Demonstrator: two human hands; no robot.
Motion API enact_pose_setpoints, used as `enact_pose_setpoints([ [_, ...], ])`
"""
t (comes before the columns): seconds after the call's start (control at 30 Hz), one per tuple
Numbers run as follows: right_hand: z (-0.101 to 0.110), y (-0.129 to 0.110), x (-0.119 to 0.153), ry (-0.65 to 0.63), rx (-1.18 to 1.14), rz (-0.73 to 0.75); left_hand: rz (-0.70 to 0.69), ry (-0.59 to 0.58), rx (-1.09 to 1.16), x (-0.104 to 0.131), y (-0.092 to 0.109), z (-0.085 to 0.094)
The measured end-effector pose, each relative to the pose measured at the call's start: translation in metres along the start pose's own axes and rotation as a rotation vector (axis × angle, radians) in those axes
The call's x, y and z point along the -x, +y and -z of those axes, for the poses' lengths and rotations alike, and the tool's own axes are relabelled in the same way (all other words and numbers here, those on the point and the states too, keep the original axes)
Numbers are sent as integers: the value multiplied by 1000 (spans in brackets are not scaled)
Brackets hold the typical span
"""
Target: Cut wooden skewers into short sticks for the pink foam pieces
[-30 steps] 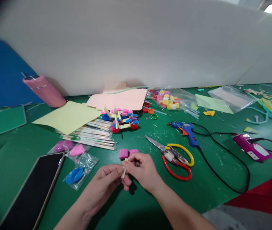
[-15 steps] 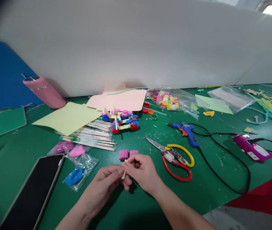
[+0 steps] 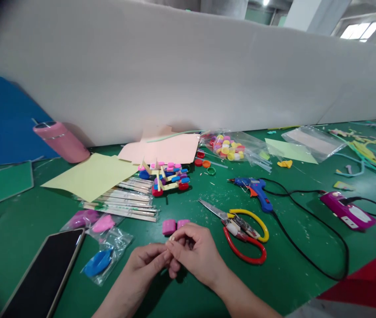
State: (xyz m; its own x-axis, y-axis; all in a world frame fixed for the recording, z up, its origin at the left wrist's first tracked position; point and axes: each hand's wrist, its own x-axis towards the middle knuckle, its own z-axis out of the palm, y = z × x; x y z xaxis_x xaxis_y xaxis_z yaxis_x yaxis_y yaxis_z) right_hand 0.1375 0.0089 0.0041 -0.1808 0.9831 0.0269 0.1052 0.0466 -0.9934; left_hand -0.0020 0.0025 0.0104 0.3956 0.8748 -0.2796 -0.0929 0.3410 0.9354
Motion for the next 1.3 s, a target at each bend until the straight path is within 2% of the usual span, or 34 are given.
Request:
enact_pose_setpoints([
  [0.1,1,0,1,23,19,-9,10,6,-42,0,1,-1],
  [0.27,-1,2,3,-35,-87,-54,-12,6,-60,0,-1,-2],
  [0.53,-3,2,5,-6,-31,-11,-45,96,-103,3,-3,-2],
  [0.83,-2,4,6,-32,-107,-49,-61,60,-100,1,2,-2],
  [1.1,0,0,4,-6,50,15,-11,101,42,4,0,-8],
  [1.3,-2,2,4,-46,17,-13,-41,76,-42,2,1,-5],
])
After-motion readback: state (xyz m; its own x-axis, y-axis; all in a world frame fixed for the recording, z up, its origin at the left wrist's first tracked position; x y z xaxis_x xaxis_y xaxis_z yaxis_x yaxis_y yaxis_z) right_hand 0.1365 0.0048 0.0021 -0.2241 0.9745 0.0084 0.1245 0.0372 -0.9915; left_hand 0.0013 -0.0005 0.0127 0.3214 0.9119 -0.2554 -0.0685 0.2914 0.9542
